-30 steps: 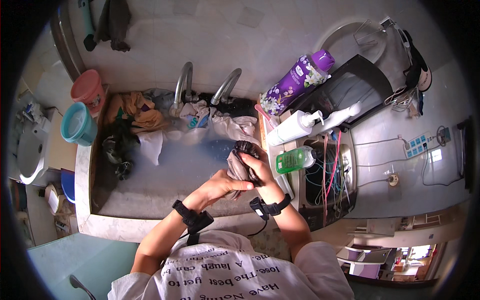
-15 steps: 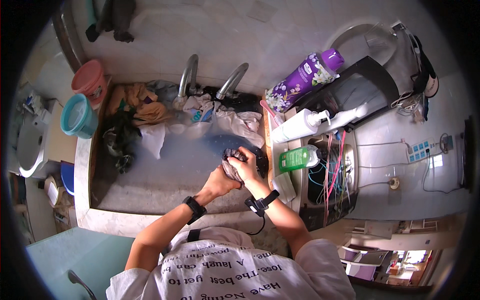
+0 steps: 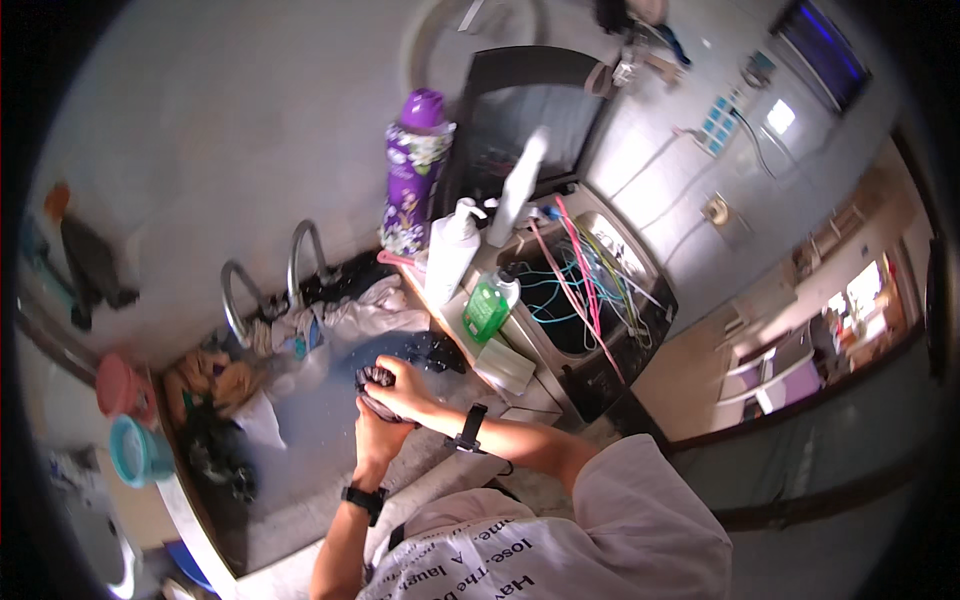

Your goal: The person hangs a pair of shorts out a window to dry, then hand-washes several pieces of clothing in a basin, wrings them out, and places them on hangers.

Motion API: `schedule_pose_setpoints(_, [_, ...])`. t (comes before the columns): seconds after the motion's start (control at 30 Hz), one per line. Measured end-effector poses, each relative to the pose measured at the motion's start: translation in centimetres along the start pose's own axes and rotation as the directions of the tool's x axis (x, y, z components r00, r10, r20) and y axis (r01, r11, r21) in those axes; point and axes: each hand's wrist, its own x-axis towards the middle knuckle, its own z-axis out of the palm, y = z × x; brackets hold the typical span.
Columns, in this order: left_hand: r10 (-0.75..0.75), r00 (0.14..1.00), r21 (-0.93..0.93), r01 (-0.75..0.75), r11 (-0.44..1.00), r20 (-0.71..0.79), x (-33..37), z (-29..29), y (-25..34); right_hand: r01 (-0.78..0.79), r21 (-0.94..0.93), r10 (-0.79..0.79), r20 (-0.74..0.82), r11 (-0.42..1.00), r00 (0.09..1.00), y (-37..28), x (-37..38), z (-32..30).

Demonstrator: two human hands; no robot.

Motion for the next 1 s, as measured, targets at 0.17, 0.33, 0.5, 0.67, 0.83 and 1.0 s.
schedule_pose_setpoints(0.17, [0.033,0.941,-0.451,0.13,0.883,0.336,-0.6,-1.3,-0.3,-0.097,0.044,0.087,0.18,0.994,0.98,-2.5,-0.5,-2.2])
schedule_pose_setpoints(0.33, [-0.055,0.917,-0.673,0.33,0.662,0.394,-2.7,-3.0,1.8,0.03,0.013,-0.031,0.117,0.999,0.993,-3.3,-1.5,-6.6])
schedule_pose_setpoints(0.5, [-0.036,0.963,-0.745,0.23,0.627,0.267,-4.1,-5.2,2.0,-0.086,0.311,0.044,0.141,0.946,0.989,-7.1,-4.0,-13.3])
schedule_pose_setpoints(0.67, [0.084,0.96,-0.817,0.181,0.547,0.268,-6.7,-6.3,4.5,-0.085,0.141,0.056,0.194,0.986,0.979,-7.4,-8.5,-17.4])
schedule_pose_setpoints(0.83, [0.134,0.975,-0.88,0.097,0.465,0.179,-9.8,-6.9,5.3,-0.009,-0.01,0.011,0.177,1.0,0.984,-8.6,-11.6,-19.0])
schedule_pose_setpoints(1.0, [0.193,0.975,-0.852,-0.01,0.524,0.107,-12.7,-7.1,6.0,-0.231,0.087,0.204,0.248,0.969,0.947,-9.8,-11.4,-23.4])
